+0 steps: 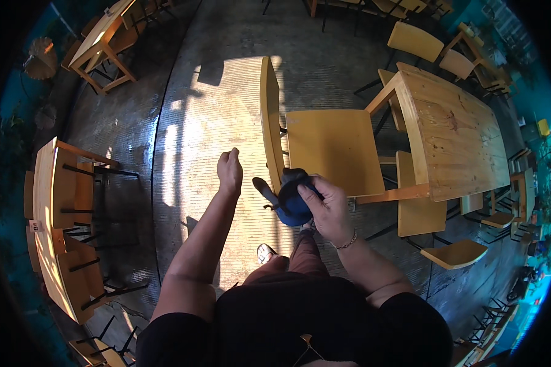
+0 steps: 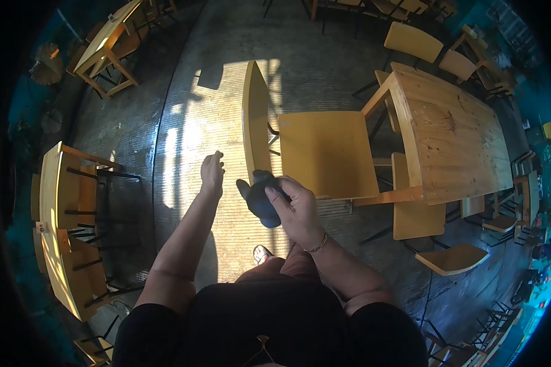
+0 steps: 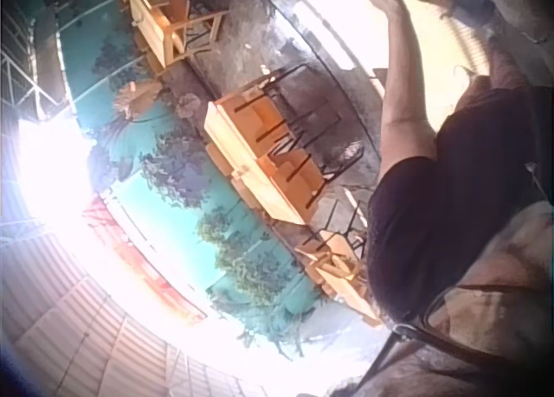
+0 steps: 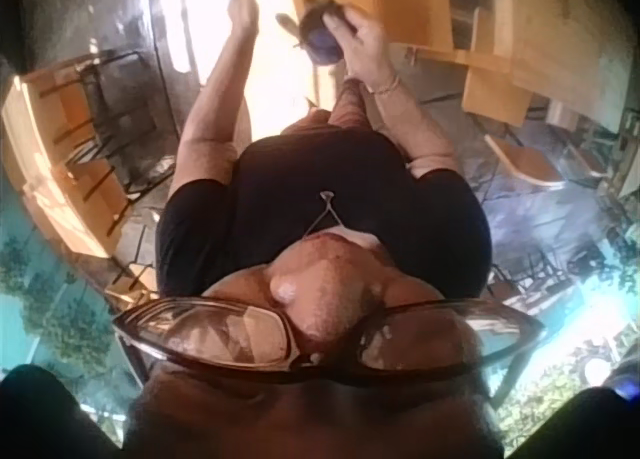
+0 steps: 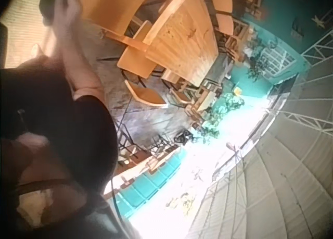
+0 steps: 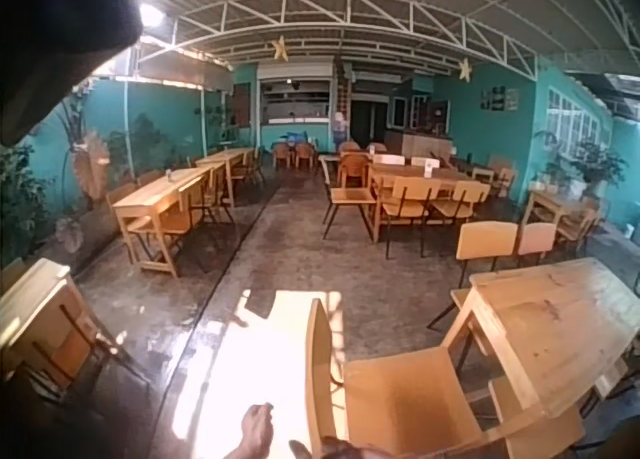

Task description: The person wipes the seats and backrests of several wooden chairs using a dark cloth. They move from one chair to another, cleaning the surfaces thoroughly. The person also wipes the surface of a wooden table. The task is performed in a room with multiple tables and chairs.

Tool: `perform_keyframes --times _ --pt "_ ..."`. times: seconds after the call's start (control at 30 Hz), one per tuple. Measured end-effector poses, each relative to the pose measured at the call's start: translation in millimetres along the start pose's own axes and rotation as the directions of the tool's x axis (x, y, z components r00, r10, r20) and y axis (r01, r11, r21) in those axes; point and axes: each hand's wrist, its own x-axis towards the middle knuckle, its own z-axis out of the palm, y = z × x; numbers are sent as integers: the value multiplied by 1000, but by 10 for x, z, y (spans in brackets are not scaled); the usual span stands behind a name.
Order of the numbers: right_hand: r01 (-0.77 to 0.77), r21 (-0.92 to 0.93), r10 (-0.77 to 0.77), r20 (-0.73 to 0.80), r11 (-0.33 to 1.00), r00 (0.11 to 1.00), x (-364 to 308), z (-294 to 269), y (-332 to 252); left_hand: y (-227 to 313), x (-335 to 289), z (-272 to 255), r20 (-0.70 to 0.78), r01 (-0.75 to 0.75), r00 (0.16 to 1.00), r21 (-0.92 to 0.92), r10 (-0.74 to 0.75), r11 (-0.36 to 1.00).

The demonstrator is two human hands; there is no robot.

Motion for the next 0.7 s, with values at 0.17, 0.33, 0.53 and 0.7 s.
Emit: perform_keyframes --times 0.17,0.33,0.53,0.7 --pt "498 -218 -521 -61 839 851 126 183 -936 -146 -565 -829 -19 303 950 -182 -312 935" --pt "598 -684 -677 205 417 707 572 475 -921 156 -765 -986 188 415 909 -334 -372 846" --pt "377 -736 -36 433 562 901 597 797 75 254 -790 -617 24 99 995 -271 -96 957" --pt "163 -425 -186 -13 890 983 577 322 -189 454 -1016 -211 145 -564 824 295 547 771"
